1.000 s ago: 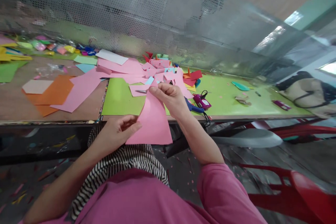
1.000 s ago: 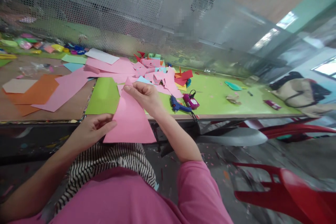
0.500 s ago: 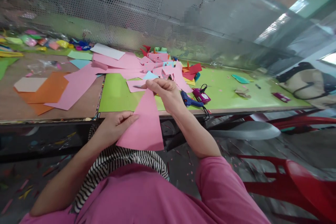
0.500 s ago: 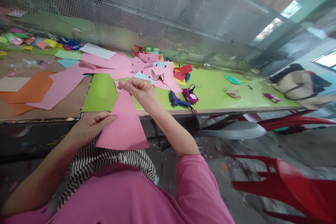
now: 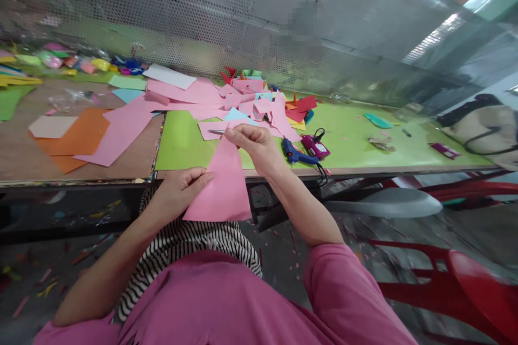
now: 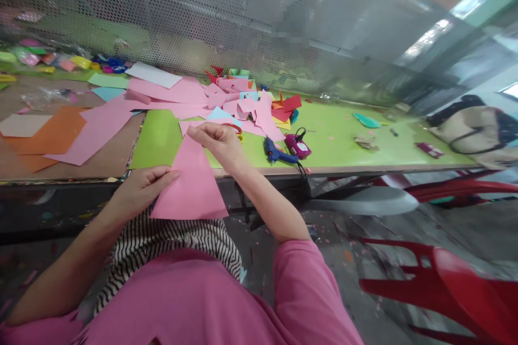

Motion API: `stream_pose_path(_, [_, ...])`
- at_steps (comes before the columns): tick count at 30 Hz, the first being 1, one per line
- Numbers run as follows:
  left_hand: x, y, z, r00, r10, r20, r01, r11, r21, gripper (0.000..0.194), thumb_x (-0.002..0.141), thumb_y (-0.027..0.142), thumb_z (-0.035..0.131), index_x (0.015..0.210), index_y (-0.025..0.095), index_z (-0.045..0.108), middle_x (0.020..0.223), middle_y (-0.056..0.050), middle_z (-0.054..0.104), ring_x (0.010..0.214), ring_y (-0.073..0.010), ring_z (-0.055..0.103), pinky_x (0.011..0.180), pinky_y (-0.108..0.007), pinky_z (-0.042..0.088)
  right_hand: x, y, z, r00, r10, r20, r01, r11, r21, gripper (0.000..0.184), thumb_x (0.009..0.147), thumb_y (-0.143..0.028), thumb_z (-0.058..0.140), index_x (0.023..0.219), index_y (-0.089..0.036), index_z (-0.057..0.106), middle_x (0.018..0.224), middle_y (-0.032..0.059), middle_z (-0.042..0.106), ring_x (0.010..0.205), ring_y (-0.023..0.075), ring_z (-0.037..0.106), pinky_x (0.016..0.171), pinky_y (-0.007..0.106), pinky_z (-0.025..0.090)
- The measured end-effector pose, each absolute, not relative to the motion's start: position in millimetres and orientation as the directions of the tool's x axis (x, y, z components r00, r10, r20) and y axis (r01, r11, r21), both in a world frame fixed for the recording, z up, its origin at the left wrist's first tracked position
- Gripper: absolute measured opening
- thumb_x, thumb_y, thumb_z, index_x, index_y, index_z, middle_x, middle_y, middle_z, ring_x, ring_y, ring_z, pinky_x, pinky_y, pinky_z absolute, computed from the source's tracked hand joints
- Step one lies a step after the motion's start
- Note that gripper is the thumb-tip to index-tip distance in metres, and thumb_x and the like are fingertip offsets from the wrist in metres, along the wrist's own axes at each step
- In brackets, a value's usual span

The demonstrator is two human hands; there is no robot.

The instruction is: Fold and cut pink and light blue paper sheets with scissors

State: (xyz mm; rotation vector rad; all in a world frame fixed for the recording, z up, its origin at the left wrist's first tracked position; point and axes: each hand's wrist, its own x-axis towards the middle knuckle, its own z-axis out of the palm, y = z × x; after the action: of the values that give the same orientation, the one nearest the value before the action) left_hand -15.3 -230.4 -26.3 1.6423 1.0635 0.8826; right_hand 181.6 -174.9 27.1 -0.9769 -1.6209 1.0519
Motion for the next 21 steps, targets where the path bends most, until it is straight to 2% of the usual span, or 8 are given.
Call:
stream_pose_path(4, [-15, -229, -33, 0.343, 0.936, 0.075, 0.219, -0.158, 0.963, 0.042, 0.089, 0.055, 0.056, 0.069, 0.018, 0.062, 0.065, 0.003, 0.053, 0.064, -0.0131, 0.046, 0.059, -0.024, 0.037, 179, -173, 22, -0.217, 0.935, 0.279, 0.148, 0.314, -0.938, 0.046, 0.077, -0.063, 0.076, 0.067, -0.021, 0.062, 0.064, -0.0048, 0.043, 0.063, 0.0101, 0.036, 0.06, 0.027, 0.031])
stream_pose_path(7, [-17, -223, -42, 0.286, 0.957, 0.054, 0.159, -0.103, 0.982, 0.041, 0.086, 0.056, 0.061, 0.072, 0.018, 0.067, 0.07, 0.001, 0.059, 0.066, -0.0135, 0.051, 0.061, -0.023, 0.041, 181, -168, 18, -0.245, 0.934, 0.26, 0.13, 0.297, -0.946, 0.047, 0.078, -0.065, 0.074, 0.07, -0.02, 0.063, 0.065, -0.005, 0.047, 0.063, 0.0094, 0.04, 0.061, 0.026, 0.034])
stream_pose_path(10, [-23, -210, -47, 0.135, 0.988, 0.075, 0.016, -0.078, 0.997, 0.042, 0.082, 0.06, 0.068, 0.075, 0.018, 0.068, 0.074, 0.0, 0.064, 0.071, -0.0148, 0.056, 0.064, -0.024, 0.048, 190, -166, 18, -0.35, 0.924, 0.153, 0.218, 0.239, -0.946, 0.044, 0.076, -0.062, 0.077, 0.079, -0.019, 0.069, 0.07, -0.0034, 0.057, 0.067, 0.0095, 0.046, 0.065, 0.026, 0.038])
stream_pose_path(13, [-29, -195, -43, -0.031, 0.991, 0.133, -0.103, -0.135, 0.985, 0.043, 0.076, 0.061, 0.075, 0.073, 0.019, 0.067, 0.072, -0.001, 0.064, 0.069, -0.0147, 0.057, 0.062, -0.024, 0.051, 200, -167, 23, -0.421, 0.902, 0.093, 0.309, 0.239, -0.92, 0.039, 0.078, -0.057, 0.076, 0.082, -0.018, 0.071, 0.072, -0.0024, 0.061, 0.068, 0.0102, 0.05, 0.065, 0.026, 0.039])
stream_pose_path(17, [-34, -181, -32, -0.128, 0.973, 0.19, -0.124, -0.206, 0.971, 0.041, 0.073, 0.057, 0.079, 0.069, 0.019, 0.064, 0.069, 0.001, 0.06, 0.06, -0.0099, 0.052, 0.052, -0.02, 0.047, 208, -168, 28, -0.514, 0.853, 0.087, 0.399, 0.328, -0.856, 0.033, 0.084, -0.05, 0.073, 0.077, -0.018, 0.067, 0.066, -0.005, 0.052, 0.064, 0.0083, 0.042, 0.059, 0.025, 0.032])
stream_pose_path(19, [-34, -176, -31, -0.109, 0.976, 0.188, -0.124, -0.201, 0.972, 0.04, 0.074, 0.055, 0.079, 0.071, 0.018, 0.064, 0.068, 0.001, 0.06, 0.058, -0.0091, 0.053, 0.051, -0.019, 0.048, 209, -164, 26, -0.51, 0.856, 0.078, 0.431, 0.333, -0.839, 0.033, 0.085, -0.048, 0.072, 0.073, -0.018, 0.064, 0.064, -0.0061, 0.047, 0.061, 0.0074, 0.037, 0.057, 0.026, 0.027])
stream_pose_path(21, [-34, -170, -35, -0.057, 0.986, 0.154, -0.134, -0.161, 0.978, 0.039, 0.075, 0.054, 0.079, 0.074, 0.017, 0.066, 0.068, 0.001, 0.063, 0.058, -0.01, 0.057, 0.053, -0.021, 0.051, 212, -155, 20, -0.464, 0.884, 0.057, 0.444, 0.288, -0.848, 0.031, 0.085, -0.046, 0.072, 0.073, -0.018, 0.065, 0.065, -0.0058, 0.047, 0.06, 0.0072, 0.036, 0.056, 0.026, 0.026])
